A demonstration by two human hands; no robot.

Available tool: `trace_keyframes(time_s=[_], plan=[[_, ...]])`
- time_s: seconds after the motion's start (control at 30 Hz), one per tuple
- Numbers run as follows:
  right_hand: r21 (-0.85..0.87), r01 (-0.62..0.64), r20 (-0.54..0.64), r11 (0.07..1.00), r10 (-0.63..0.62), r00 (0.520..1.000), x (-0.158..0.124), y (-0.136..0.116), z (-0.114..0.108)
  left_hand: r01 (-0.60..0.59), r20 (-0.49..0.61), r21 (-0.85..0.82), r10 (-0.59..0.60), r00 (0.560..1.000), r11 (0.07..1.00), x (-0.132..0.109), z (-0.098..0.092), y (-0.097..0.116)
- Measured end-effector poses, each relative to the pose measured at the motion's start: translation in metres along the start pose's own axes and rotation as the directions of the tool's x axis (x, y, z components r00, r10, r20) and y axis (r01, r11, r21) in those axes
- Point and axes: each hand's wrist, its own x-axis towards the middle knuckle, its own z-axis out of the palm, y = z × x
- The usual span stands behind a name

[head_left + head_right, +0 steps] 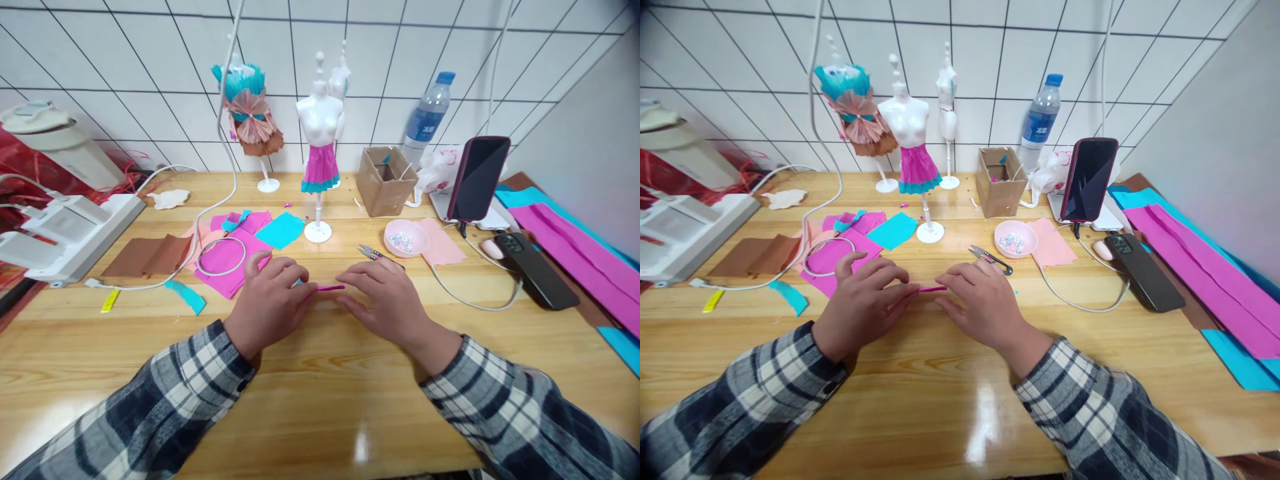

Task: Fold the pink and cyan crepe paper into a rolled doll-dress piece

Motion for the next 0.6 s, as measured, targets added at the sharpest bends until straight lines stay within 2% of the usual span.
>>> trace_keyframes(time_s=[0.17, 0.3, 0.6], plan=[[-0.026, 0.028, 0.053, 0.999, -0.027, 0.998, 0.002, 0.001, 0.003, -0.055, -0.044, 0.064, 0.058, 0.997, 0.996, -0.004, 0.001, 0.005], [-0.004, 0.045, 0.072, 0.999, -0.045, 0.996, 0.001, 0.001, 0.004, -0.086, -0.020, 0.063, 0.087, 0.996, 0.994, -0.007, 0.002, 0.010], [-0.054, 0.062, 0.212, 0.997, -0.049, 0.976, 0.001, -0.003, 0.000, -0.062, 0.021, 0.042, 0.061, 0.998, 0.997, -0.009, 0.007, 0.016]])
